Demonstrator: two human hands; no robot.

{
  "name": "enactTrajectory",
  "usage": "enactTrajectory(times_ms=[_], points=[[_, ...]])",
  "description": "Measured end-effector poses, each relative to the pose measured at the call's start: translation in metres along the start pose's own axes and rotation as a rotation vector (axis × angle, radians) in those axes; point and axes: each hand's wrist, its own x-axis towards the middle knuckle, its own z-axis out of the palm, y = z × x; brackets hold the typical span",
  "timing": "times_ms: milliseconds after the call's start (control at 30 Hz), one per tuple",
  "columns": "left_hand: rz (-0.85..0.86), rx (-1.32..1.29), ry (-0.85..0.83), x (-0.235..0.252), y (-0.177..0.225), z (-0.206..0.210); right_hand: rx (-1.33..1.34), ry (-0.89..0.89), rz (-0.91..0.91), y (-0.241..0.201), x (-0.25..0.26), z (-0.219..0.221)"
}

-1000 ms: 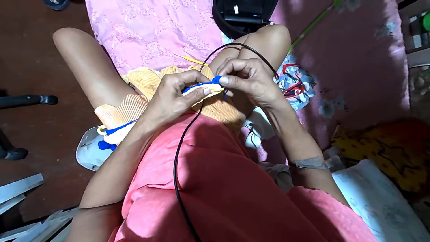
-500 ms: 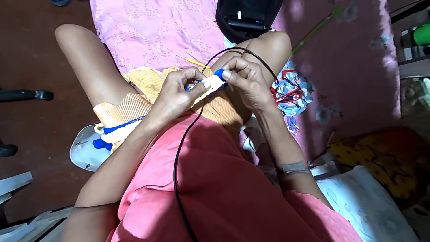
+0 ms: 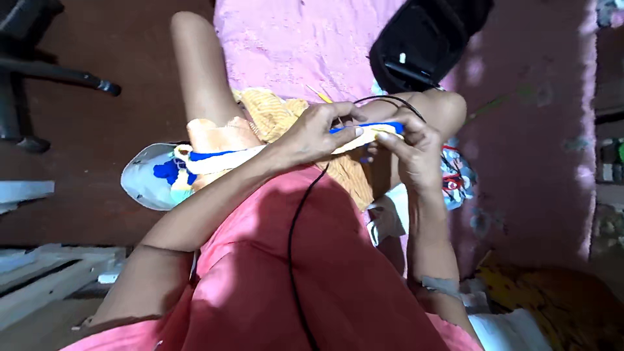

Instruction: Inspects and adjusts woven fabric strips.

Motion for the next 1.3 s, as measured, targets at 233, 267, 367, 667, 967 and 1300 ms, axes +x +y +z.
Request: enactTrajectory(times_ms=[233,267,367,667,967,1300], points=[[-0.525,0.314,0.228,-0.128,-0.061,-0.161,0.087,0.310,0.015,0.029,-0.016,-0.057],[-0.630,0.295,0.241,-0.155,-0.072,-0.175,0.093,0.360,0.048,0.035,-0.021,-0.064],[-0.780,0.084,0.219,-0.216,-0.093,-0.182,0.111,0.478,0.133,0.050,-0.034,-0.078],[-0.499,0.138,0.471,-0.210,-0.079,-0.122,0.154,0.527,0.254,0.072,-0.060,-0.087],[-0.460,0.465,0.391,-0.198,-0.076,-0.090,0.080,0.542,0.232,0.084,-0.057,-0.072],[-0.359,0.467,0.312,-0.216,-0.097,-0.111,-0.180,0.463,0.070,0.097,-0.060,-0.078]])
